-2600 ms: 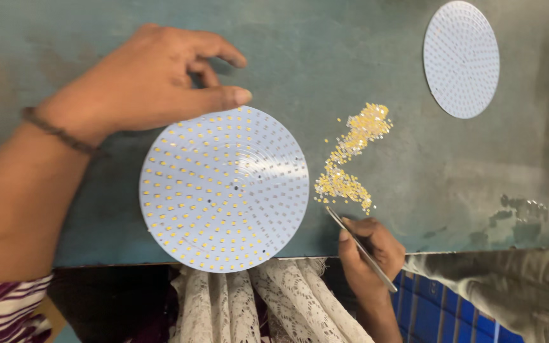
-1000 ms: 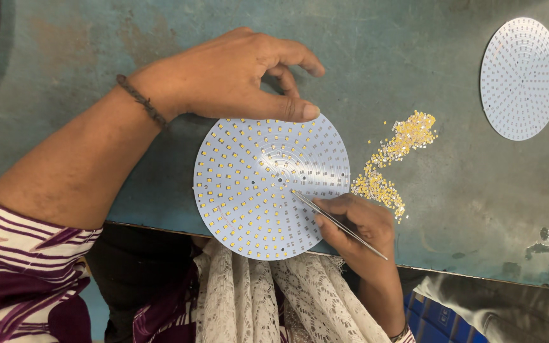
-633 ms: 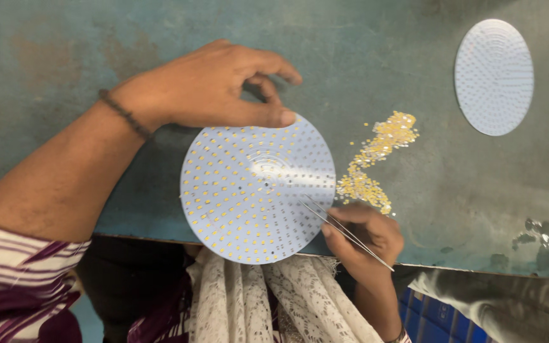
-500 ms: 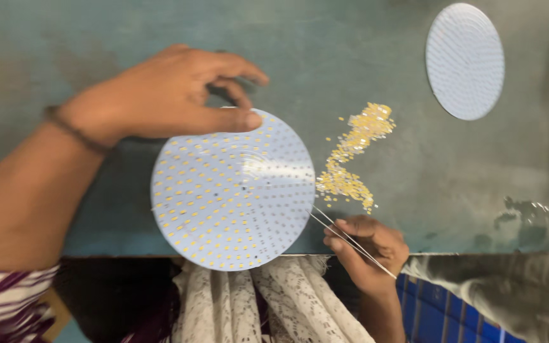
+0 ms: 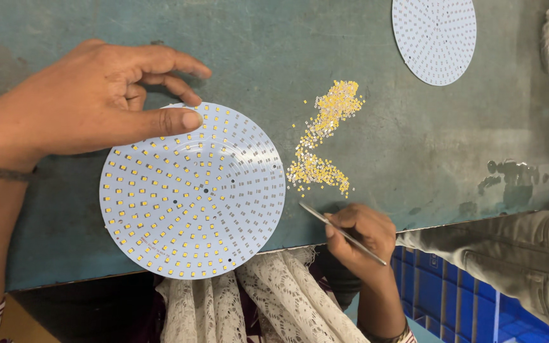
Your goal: The person holds a circular LED circuit board steady with one hand and uses tweezers to pick small yellow SMD LED components one at a time from a pile on the workbench, placing them onto the board's pads. They rotate the board as they fill positions and continue placing components throughout the clip.
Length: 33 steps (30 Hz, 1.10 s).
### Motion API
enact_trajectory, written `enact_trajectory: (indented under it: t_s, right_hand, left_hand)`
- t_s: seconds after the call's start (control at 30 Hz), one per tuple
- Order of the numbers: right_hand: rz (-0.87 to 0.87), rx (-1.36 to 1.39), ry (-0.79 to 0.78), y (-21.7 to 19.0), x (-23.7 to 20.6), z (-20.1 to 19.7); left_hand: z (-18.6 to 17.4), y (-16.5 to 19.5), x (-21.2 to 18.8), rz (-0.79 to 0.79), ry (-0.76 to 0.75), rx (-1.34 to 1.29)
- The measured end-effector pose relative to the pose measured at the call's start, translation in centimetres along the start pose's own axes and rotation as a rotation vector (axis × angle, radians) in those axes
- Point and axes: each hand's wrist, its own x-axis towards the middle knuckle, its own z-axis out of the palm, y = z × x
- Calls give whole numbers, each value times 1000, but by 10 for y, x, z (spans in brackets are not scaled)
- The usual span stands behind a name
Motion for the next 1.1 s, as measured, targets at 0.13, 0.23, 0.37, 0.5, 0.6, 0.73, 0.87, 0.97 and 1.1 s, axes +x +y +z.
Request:
enact_trajectory:
  t_s: [0.13,0.23,0.37,0.5,0.6,0.73,0.87,0.97,1.1]
  right_hand:
    - [53,83,32,0,2,2]
    - [59,49,30,-1,3,3]
    - [80,28,34,-5,5,5]
    - [64,44,15,-6,6,4]
    - [71,62,11,-4,3,4]
    - [134,67,14,-2,0,5]
    - [121,215,-80,-1,12,13]
    - [38,260,-182,-2,29,22]
    - [-51,257,-328,-7,55,30]
  left_hand:
    - [0,1,1,-152,-46,9]
    - [0,2,1,-137,-50,36]
    - [0,3,1,-99,-30,46]
    - [1,1,1,-84,-21,61]
    - [1,-1,0,-58,-5,54]
    - [1,-4,0,32,21,10]
    - [-1,-5,-1,16,6,-20]
    - [-1,-1,-2,10,12,-43]
    - [-1,1,-2,-1,3,-62]
